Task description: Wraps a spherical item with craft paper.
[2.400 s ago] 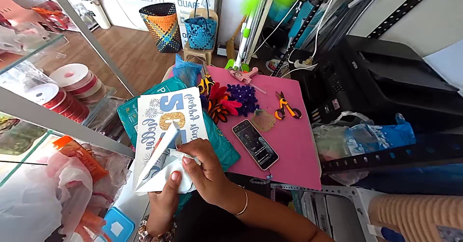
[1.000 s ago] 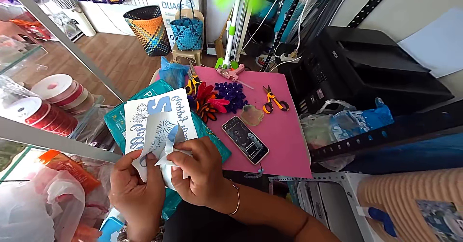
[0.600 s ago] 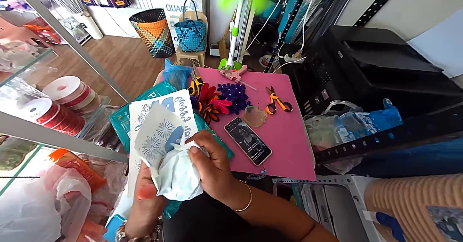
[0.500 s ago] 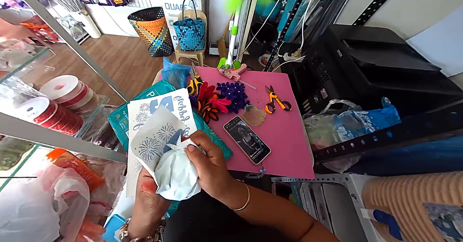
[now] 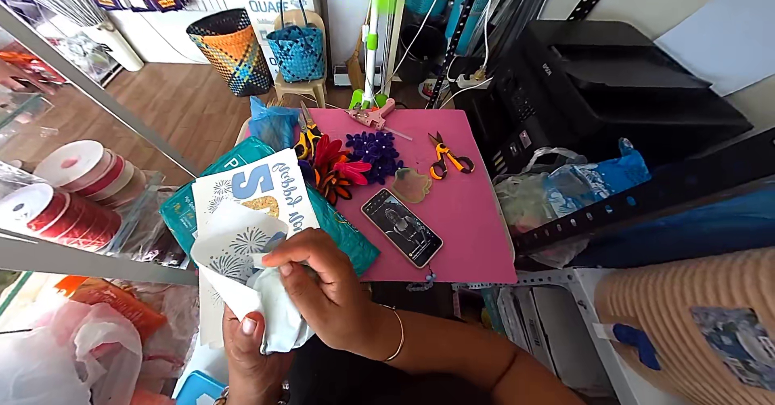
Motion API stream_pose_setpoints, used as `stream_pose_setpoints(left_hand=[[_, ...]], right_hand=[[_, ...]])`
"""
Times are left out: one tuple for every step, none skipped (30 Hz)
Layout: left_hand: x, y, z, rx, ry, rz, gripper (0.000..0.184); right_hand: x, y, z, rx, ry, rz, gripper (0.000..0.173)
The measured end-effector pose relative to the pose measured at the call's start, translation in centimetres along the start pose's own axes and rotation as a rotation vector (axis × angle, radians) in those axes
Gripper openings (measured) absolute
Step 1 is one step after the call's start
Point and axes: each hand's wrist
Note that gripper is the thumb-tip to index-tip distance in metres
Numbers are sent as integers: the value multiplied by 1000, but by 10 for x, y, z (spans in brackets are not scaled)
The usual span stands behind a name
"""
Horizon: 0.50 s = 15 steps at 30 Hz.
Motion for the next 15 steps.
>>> stream_pose_setpoints(left_hand=[[0,-3,0,-4,-11,-6,43],[0,-7,0,-16,-18,-25,39],[1,-11,-2,-29,-26,-42,35],[1,-15,-3,-41,-35,-45,31],[1,-18,-5,-63,-49,-36,28],[2,-19,-7,-101,-65,-23,27],[3,-21,-8,-134,-81,-13,27],[4,-21,-8,-151,-98,1,28],[4,-21,-8,-156,-111,19,29],[3,-21,-8,-146,-113,27,30],[1,-22,-8,-114,-97,-3,32],[0,-24,-10,-98,-70,-44,34],[-1,-25,-10,-76,-42,-71,35],[-3,-25,-9,-40,-11,-91,36],[-4,-26,-7,-6,12,-110,36]], right_hand=[[1,1,-1,16,34,15,28],[2,2,-2,45,74,35,41],[3,3,-2,76,111,50,59],[3,3,-2,102,142,58,71],[3,2,-1,126,168,60,78],[3,0,-1,153,192,50,79],[3,-1,0,187,213,36,79],[4,-2,0,219,227,29,78],[4,-2,0,246,236,29,77],[5,-2,1,268,241,35,76],[5,-2,1,284,243,46,76],[6,-2,0,297,244,57,75],[7,-2,-1,309,244,60,73],[8,-2,-2,323,240,56,68],[8,-3,-4,340,233,50,63]])
Point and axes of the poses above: each hand's wrist, its own x-axis away from the middle knuckle, its own y-axis out of the back of the hand, z = x × y, and after that the axes turned 15 degrees about x, right-handed
